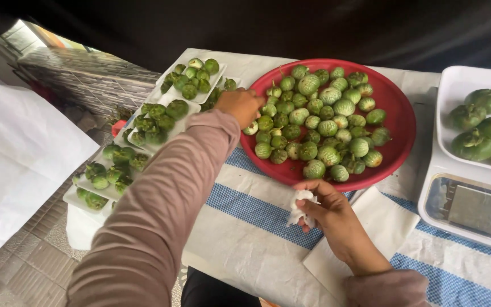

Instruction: Cleaning small green fruits with a cloth and sorting them into trays or onto a scale for weighing.

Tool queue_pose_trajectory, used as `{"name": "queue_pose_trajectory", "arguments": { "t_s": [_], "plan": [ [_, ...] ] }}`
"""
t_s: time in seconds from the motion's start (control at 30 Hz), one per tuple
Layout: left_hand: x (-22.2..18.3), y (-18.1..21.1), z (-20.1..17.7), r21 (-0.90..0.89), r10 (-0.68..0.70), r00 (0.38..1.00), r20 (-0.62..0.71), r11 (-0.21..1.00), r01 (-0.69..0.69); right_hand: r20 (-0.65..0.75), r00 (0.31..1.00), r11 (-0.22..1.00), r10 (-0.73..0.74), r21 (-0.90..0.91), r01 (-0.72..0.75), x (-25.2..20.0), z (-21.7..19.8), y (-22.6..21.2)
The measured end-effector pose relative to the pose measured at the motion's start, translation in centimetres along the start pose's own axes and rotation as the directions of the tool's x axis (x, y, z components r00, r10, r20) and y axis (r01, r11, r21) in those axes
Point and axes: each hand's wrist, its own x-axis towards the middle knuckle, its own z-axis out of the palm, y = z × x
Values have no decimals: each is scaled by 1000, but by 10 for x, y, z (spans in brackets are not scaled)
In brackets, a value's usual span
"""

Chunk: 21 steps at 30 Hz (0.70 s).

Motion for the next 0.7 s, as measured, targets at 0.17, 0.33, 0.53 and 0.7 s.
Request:
{"name": "queue_pose_trajectory", "arguments": {
  "t_s": [0.17,0.33,0.53,0.7],
  "plan": [
    [16,5,11,4,-120,993,8,993,120,10,1000,993,-3,117,1,-1,3,-6],
    [30,9,31,-199,-192,981,-8,962,187,-46,997,978,63,201,-53,-2,8,-14],
    [40,34,22,-349,-35,970,-241,936,-53,-24,1000,996,13,83,-11,0,5,-4],
    [51,75,14,-295,-30,991,-128,955,-10,-31,999,995,40,95,-36,4,3,4]
  ]
}}
